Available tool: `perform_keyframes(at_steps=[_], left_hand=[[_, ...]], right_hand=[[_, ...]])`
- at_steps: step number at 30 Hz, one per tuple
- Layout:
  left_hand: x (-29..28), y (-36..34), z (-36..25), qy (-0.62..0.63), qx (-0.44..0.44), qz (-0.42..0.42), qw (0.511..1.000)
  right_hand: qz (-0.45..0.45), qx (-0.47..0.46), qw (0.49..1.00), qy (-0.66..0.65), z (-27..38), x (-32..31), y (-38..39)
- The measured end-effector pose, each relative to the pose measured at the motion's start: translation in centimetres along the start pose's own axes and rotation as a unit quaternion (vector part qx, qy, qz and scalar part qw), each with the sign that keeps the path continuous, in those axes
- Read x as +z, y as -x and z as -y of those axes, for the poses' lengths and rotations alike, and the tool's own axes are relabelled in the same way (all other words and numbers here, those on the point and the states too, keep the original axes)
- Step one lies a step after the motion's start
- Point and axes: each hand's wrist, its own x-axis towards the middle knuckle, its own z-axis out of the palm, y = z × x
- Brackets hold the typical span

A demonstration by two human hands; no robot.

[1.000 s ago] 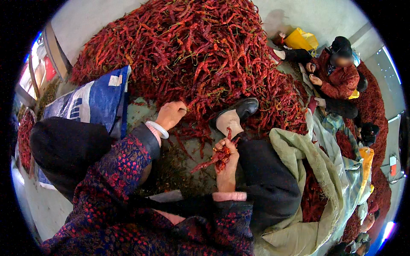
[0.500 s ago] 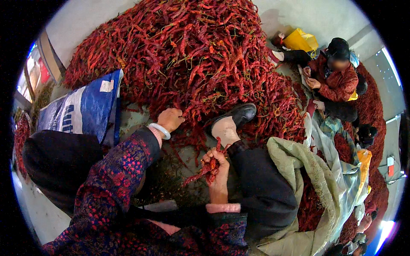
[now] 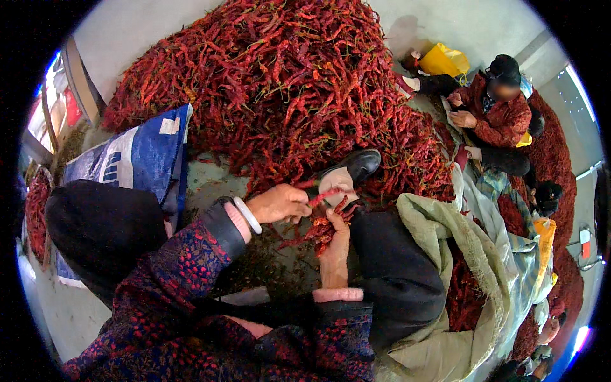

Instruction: The person sits on the floor and removes stems from dried red chilies by hand, placing the de-stemmed chilies into a nearby sack. The task is performed continuously with both hands.

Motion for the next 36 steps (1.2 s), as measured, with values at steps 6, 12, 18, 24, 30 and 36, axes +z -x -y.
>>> perform_keyframes(at_steps=[6, 12, 18, 24, 30, 36], left_hand=[[1.3, 0.3, 1.1, -0.085, 0.006, 0.007, 0.996], [1.4, 0.7, 0.6, -0.164, -0.006, -0.023, 0.986], [2.3, 0.8, 1.1, -0.377, 0.036, -0.085, 0.921], [1.0, 1.3, -0.9, -0.333, 0.138, 0.054, 0.931], [-0.3, 1.4, -2.5, -0.303, 0.150, 0.210, 0.917], [-0.8, 1.4, -3.2, -0.199, 0.125, 0.297, 0.925]], right_hand=[[0.009, -0.024, 1.000, -0.013, 0.4, 0.5, 0.5], [-0.022, -0.063, 0.993, 0.099, 0.2, 1.4, 0.9], [-0.021, -0.164, 0.947, 0.275, -1.5, 0.5, 0.4], [-0.042, -0.007, 0.982, 0.182, -0.6, 0.4, 0.5], [0.023, 0.132, 0.983, 0.128, -0.2, 0.9, 1.0], [0.044, 0.122, 0.987, 0.092, -0.7, 0.5, 1.5]])
